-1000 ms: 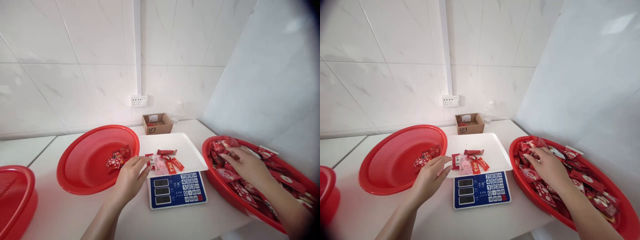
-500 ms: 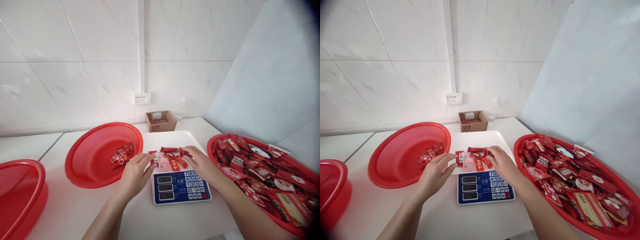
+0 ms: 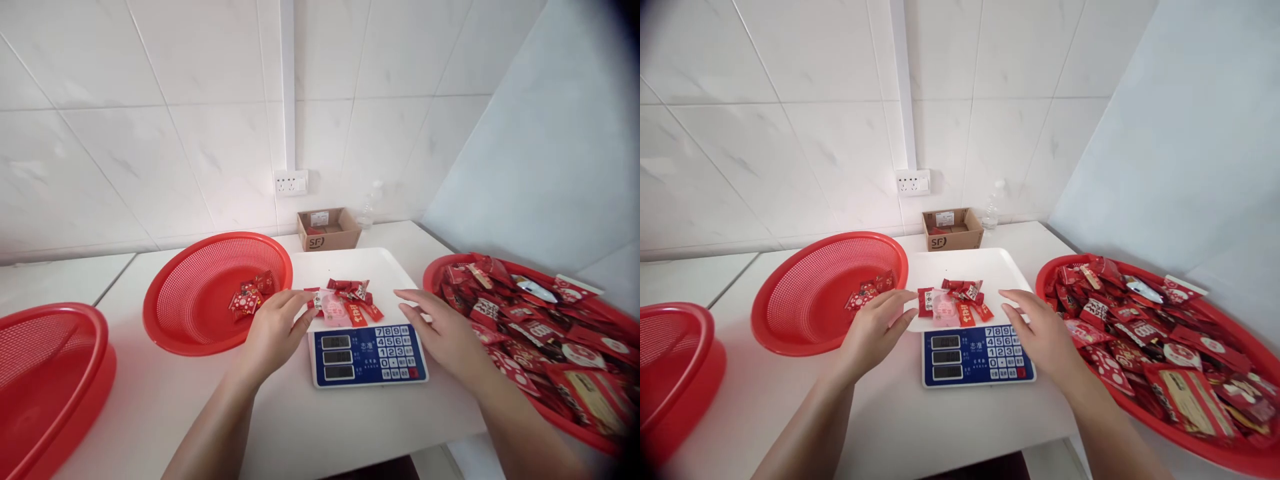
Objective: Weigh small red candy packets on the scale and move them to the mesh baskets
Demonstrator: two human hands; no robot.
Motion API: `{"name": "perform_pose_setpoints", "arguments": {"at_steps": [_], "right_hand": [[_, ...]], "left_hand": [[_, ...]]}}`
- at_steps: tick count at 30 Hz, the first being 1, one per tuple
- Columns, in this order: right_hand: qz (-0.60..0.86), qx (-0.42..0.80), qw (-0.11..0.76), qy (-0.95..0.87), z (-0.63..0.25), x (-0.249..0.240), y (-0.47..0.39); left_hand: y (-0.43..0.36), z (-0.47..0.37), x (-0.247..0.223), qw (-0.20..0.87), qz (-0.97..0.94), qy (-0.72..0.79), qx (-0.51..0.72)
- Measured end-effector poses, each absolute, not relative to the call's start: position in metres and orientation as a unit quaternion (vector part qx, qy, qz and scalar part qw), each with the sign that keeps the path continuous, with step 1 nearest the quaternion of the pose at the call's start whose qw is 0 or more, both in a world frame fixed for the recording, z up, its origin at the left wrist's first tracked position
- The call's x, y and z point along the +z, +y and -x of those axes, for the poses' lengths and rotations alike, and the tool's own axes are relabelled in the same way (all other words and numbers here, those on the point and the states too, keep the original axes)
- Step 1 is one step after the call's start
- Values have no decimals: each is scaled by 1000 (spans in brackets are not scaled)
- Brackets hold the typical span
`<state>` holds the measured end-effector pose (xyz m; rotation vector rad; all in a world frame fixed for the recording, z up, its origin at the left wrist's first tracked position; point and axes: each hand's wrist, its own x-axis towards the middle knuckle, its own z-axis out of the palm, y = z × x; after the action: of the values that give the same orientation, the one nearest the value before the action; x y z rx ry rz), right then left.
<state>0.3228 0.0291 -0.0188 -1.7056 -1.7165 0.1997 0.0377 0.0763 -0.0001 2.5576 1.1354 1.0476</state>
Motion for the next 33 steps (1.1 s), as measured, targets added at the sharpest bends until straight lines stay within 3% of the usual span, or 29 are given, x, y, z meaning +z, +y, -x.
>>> {"name": "perform_pose_setpoints", "arguments": {"at_steps": [9, 26, 33], "right_hand": [[730, 55, 334, -593, -343, -52, -34], [644, 59, 379, -662, -327, -62, -29], [618, 41, 338, -709, -324, -69, -10]], "left_hand": [[62, -29, 11, 60, -837, 393, 377], [19, -16, -36, 124, -854, 410, 294], [45, -57, -28, 102, -911, 375, 138]]}}
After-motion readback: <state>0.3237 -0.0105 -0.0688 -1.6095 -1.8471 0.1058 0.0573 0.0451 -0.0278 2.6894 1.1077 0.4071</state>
